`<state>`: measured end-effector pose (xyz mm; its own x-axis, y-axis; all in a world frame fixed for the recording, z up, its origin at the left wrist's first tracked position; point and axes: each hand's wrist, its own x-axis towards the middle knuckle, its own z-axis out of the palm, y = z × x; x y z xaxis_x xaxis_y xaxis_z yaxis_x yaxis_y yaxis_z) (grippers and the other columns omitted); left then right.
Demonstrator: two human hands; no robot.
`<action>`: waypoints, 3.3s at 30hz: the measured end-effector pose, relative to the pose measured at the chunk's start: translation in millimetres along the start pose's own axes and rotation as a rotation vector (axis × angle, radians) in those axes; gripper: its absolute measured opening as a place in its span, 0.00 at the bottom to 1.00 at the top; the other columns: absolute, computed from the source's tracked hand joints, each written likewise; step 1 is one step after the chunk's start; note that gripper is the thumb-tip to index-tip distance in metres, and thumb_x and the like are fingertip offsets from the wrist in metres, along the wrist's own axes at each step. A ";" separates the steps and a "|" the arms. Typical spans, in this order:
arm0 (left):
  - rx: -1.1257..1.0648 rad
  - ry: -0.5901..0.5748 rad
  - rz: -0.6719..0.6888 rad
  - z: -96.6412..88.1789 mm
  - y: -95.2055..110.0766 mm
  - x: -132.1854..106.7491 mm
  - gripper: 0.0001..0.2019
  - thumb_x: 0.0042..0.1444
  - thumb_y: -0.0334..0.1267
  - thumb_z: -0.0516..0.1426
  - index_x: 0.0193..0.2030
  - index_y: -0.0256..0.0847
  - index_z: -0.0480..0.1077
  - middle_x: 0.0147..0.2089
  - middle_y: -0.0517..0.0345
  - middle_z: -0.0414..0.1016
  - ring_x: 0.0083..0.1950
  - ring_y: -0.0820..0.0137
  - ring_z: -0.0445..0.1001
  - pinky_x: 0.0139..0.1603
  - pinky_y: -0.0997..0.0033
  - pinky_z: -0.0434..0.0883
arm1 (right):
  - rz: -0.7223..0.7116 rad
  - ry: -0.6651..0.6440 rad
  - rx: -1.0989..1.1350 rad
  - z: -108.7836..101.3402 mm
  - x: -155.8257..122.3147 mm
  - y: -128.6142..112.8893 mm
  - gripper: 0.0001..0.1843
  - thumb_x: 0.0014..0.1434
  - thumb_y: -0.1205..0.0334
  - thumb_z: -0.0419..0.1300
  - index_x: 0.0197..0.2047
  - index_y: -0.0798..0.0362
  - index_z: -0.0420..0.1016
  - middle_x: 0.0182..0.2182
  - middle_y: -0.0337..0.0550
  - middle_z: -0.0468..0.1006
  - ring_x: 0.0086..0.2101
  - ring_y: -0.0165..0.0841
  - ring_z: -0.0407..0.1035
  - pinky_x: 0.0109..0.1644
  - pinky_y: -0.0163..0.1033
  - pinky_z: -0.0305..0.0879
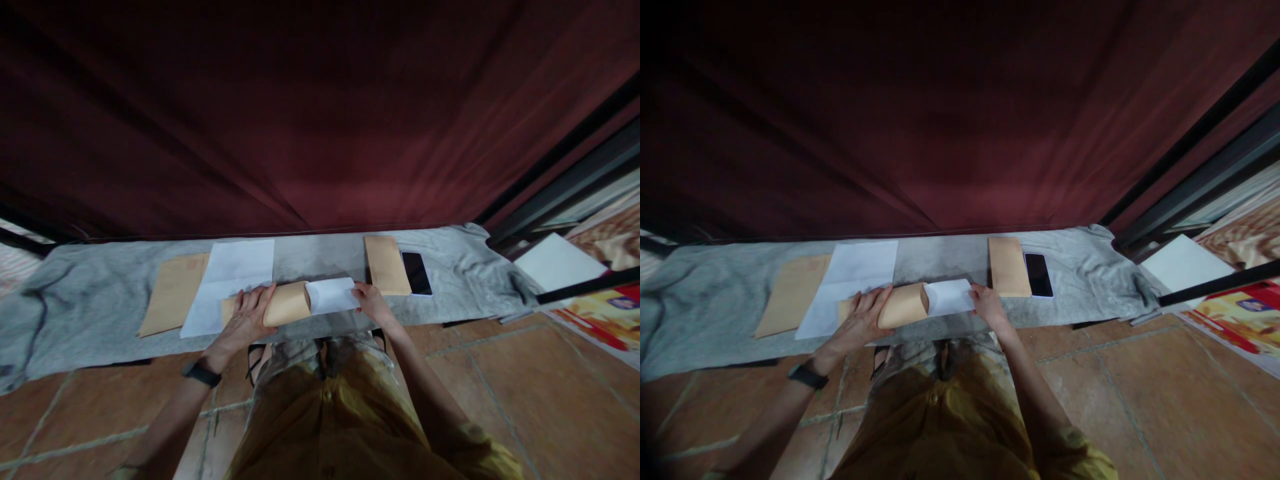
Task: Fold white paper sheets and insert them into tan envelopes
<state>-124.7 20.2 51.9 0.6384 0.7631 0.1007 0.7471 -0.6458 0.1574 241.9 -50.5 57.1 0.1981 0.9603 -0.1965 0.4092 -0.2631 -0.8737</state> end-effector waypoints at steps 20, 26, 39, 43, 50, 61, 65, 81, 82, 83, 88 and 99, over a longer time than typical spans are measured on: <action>0.012 -0.051 0.042 -6.0 6.3 9.5 0.56 0.50 0.47 0.67 0.78 0.46 0.38 0.69 0.39 0.60 0.71 0.45 0.58 0.73 0.33 0.43 | 0.053 -0.026 0.013 32.9 -8.5 -0.1 0.08 0.59 0.67 0.55 0.33 0.51 0.75 0.24 0.34 0.76 0.19 0.29 0.69 0.21 0.31 0.64; 0.025 -0.084 0.047 -7.1 6.2 10.7 0.55 0.50 0.48 0.67 0.78 0.45 0.39 0.69 0.37 0.59 0.72 0.45 0.58 0.73 0.33 0.44 | 0.099 -0.035 0.071 45.0 -6.4 3.3 0.10 0.59 0.67 0.54 0.39 0.51 0.77 0.27 0.36 0.76 0.25 0.31 0.71 0.22 0.31 0.68; -0.004 -0.193 0.036 2.9 1.4 12.0 0.59 0.45 0.52 0.68 0.78 0.48 0.41 0.71 0.39 0.57 0.74 0.44 0.53 0.74 0.35 0.41 | 0.135 -0.061 -0.003 59.0 -3.1 0.1 0.15 0.63 0.68 0.53 0.50 0.53 0.77 0.37 0.42 0.80 0.30 0.31 0.74 0.24 0.29 0.69; 0.001 -0.199 0.043 1.4 3.8 12.5 0.59 0.45 0.49 0.69 0.78 0.47 0.40 0.72 0.39 0.56 0.74 0.44 0.53 0.74 0.35 0.41 | 0.141 -0.100 -0.098 61.9 -1.7 -5.3 0.19 0.65 0.68 0.53 0.57 0.51 0.73 0.43 0.44 0.81 0.33 0.32 0.75 0.29 0.31 0.72; -0.015 -0.218 0.055 0.7 10.6 17.5 0.59 0.44 0.49 0.70 0.78 0.47 0.42 0.72 0.39 0.56 0.73 0.45 0.54 0.74 0.35 0.40 | 0.134 -0.112 -0.178 77.3 -0.8 -16.7 0.13 0.66 0.68 0.54 0.52 0.52 0.73 0.41 0.44 0.81 0.34 0.31 0.75 0.32 0.30 0.69; -0.047 -0.203 0.048 -0.4 15.9 19.2 0.60 0.44 0.51 0.70 0.79 0.48 0.40 0.72 0.39 0.55 0.74 0.44 0.53 0.74 0.33 0.38 | 0.107 -0.032 -0.189 72.7 -12.2 -11.8 0.12 0.67 0.66 0.54 0.38 0.54 0.80 0.27 0.40 0.80 0.26 0.28 0.72 0.32 0.29 0.62; -0.054 -0.222 0.056 -0.4 21.0 22.3 0.62 0.43 0.50 0.70 0.79 0.48 0.38 0.73 0.38 0.54 0.75 0.45 0.53 0.74 0.33 0.38 | 0.095 -0.025 -0.205 78.8 -11.7 -15.1 0.12 0.66 0.65 0.56 0.36 0.53 0.82 0.26 0.40 0.81 0.28 0.29 0.73 0.34 0.29 0.62; -0.062 -0.223 0.056 3.2 21.5 22.8 0.62 0.42 0.49 0.71 0.79 0.46 0.40 0.74 0.38 0.53 0.76 0.42 0.50 0.74 0.32 0.37 | 0.108 0.015 -0.368 92.3 -11.2 -13.6 0.10 0.66 0.63 0.58 0.44 0.51 0.82 0.42 0.46 0.85 0.42 0.34 0.78 0.42 0.32 0.65; -0.062 -0.221 0.055 3.1 21.7 22.9 0.62 0.43 0.49 0.71 0.79 0.46 0.40 0.74 0.37 0.53 0.76 0.43 0.50 0.74 0.32 0.37 | 0.113 0.010 -0.378 91.9 -11.2 -14.7 0.10 0.66 0.63 0.58 0.44 0.51 0.82 0.42 0.46 0.85 0.43 0.35 0.78 0.42 0.32 0.65; -0.063 -0.221 0.054 3.1 22.0 23.0 0.62 0.43 0.49 0.71 0.79 0.46 0.40 0.74 0.37 0.53 0.76 0.43 0.50 0.74 0.33 0.37 | 0.117 0.004 -0.389 91.5 -11.2 -15.8 0.10 0.66 0.63 0.58 0.44 0.50 0.82 0.43 0.46 0.85 0.43 0.35 0.78 0.43 0.32 0.65; -0.069 -0.228 0.062 2.9 22.8 24.1 0.60 0.43 0.50 0.70 0.79 0.46 0.42 0.75 0.36 0.53 0.76 0.42 0.50 0.74 0.33 0.38 | 0.136 -0.030 -0.437 90.3 -10.8 -21.8 0.13 0.67 0.64 0.56 0.45 0.50 0.83 0.44 0.47 0.85 0.44 0.35 0.79 0.44 0.32 0.66; -0.094 -0.308 0.034 6.8 20.1 26.7 0.59 0.43 0.50 0.71 0.78 0.47 0.44 0.77 0.36 0.47 0.78 0.42 0.45 0.75 0.34 0.38 | 0.171 -0.045 -0.545 89.9 -7.7 -32.5 0.13 0.68 0.60 0.56 0.48 0.47 0.82 0.46 0.47 0.85 0.46 0.38 0.79 0.45 0.34 0.68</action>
<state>-91.3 27.4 51.1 0.6991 0.6887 -0.1921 0.7135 -0.6544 0.2504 147.0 -41.0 46.9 0.2687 0.8996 -0.3443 0.7769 -0.4137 -0.4746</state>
